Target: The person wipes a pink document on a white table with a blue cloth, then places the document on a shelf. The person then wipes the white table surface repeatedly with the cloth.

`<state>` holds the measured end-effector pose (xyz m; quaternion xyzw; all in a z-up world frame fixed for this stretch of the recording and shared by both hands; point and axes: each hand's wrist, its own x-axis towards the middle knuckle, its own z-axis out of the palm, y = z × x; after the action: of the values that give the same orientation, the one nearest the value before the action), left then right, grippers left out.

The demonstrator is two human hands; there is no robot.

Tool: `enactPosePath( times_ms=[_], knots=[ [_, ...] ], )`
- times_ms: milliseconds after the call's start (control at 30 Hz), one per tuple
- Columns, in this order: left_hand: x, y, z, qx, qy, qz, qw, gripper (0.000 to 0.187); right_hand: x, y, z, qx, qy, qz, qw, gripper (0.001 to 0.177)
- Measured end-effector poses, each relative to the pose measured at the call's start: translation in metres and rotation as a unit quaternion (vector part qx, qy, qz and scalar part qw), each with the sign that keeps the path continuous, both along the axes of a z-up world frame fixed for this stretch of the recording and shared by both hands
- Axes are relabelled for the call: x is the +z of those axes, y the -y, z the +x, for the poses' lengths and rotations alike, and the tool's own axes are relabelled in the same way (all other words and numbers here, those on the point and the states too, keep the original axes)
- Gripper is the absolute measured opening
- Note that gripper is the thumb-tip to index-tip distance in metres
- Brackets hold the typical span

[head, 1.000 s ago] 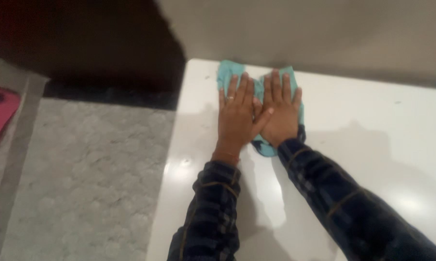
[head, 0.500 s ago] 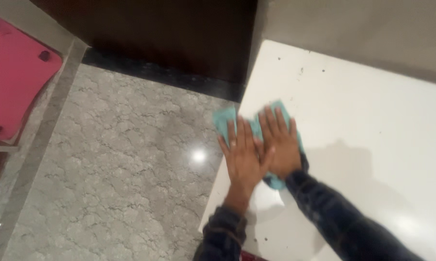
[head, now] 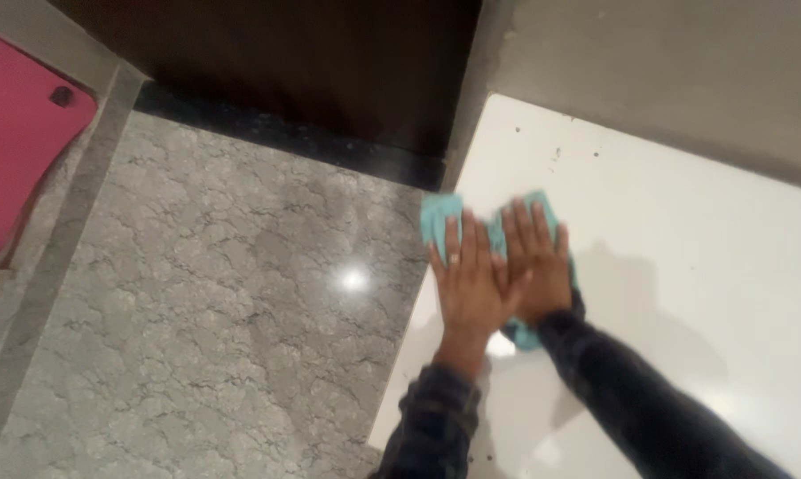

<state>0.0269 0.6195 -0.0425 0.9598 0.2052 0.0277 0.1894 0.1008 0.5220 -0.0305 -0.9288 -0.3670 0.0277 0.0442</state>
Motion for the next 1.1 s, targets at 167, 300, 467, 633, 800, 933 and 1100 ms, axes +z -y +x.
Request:
enactPosePath(
  times_ms=[167,300,467,633,800,933,1100],
  knots=[
    [-0.005,-0.029,0.073,0.021,0.021,-0.003,1.0,0.103,-0.012,-0.029,0.076,-0.01,-0.006,0.005,1.0,0.071],
    [0.002,-0.046,0.114,0.046,0.036,-0.016,0.998,0.101,-0.011,-0.05,0.121,-0.013,-0.007,0.008,1.0,0.072],
    [0.006,-0.059,0.145,0.053,0.028,-0.046,0.997,0.106,-0.013,-0.057,0.144,-0.022,-0.005,0.051,0.998,0.069],
    [0.004,-0.051,0.142,0.063,0.015,-0.045,0.997,0.11,-0.015,-0.053,0.141,-0.014,0.002,0.041,0.999,0.069],
    [0.0,-0.035,0.097,0.069,0.085,-0.038,0.993,0.109,-0.016,-0.04,0.104,-0.007,0.016,0.036,0.999,0.071],
    [0.008,-0.026,0.046,0.052,0.071,-0.047,0.995,0.105,-0.011,-0.028,0.052,-0.011,0.017,0.043,0.999,0.071],
    [0.013,-0.015,-0.045,0.043,0.1,-0.025,0.994,0.102,0.0,-0.019,-0.037,-0.013,0.006,0.055,0.998,0.07]
  ],
)
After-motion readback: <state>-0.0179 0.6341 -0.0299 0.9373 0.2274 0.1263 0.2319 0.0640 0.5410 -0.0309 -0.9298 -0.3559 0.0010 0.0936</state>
